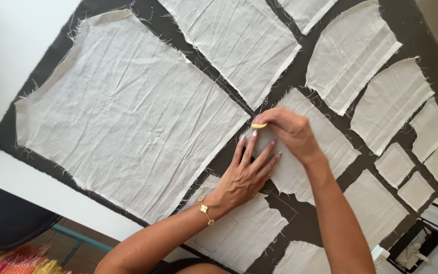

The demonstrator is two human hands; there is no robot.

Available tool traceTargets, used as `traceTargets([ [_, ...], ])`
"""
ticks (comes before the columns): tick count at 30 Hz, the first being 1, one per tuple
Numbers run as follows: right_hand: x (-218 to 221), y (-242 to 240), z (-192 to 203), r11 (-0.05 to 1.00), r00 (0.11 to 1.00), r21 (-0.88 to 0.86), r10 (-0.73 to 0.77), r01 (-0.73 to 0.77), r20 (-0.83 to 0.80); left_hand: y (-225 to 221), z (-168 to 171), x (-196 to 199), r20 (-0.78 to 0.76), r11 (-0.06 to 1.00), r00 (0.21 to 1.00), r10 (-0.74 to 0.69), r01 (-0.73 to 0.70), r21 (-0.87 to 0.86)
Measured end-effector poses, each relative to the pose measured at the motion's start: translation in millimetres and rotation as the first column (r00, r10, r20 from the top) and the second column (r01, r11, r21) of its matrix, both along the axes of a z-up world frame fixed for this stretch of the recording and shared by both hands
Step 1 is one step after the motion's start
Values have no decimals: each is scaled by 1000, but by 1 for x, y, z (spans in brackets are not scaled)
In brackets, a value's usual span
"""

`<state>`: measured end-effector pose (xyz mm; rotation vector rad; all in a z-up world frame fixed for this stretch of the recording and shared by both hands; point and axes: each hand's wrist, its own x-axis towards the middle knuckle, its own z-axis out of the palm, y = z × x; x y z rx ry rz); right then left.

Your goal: Tracing the outlines of various fabric pattern pieces onto a base material using tailor's chalk.

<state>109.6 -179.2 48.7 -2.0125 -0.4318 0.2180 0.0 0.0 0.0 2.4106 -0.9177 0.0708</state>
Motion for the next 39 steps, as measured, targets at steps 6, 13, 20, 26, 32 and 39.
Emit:
traceTargets([
  [6, 11, -17, 4, 994, 994, 3, -105, 105, 15, 3, 10, 4, -28, 1000, 999, -15, 15, -7],
  [13, 22, -25, 1, 997, 996, 7, -83, 83, 37, 2, 9, 3, -17, 999, 1000, -20, 21, 36],
  [20, 34, -45, 1, 990, 990, -17, -143, 143, -1, 3, 10, 6, -13, 999, 1000, -27, 28, 25],
  [26, 41, -50, 0, 989, 992, -86, -120, 123, 32, 3, 10, 6, -13, 999, 1000, -25, 25, 40],
  [32, 53, -60, 6, 968, 968, -83, -229, 237, 99, 2, 11, 6, -18, 999, 999, -33, 34, 33],
  [39, 39, -63, 6, 893, 889, -36, -443, 450, 120, -6, 15, 10, -68, 998, 997, 19, -24, -65],
])
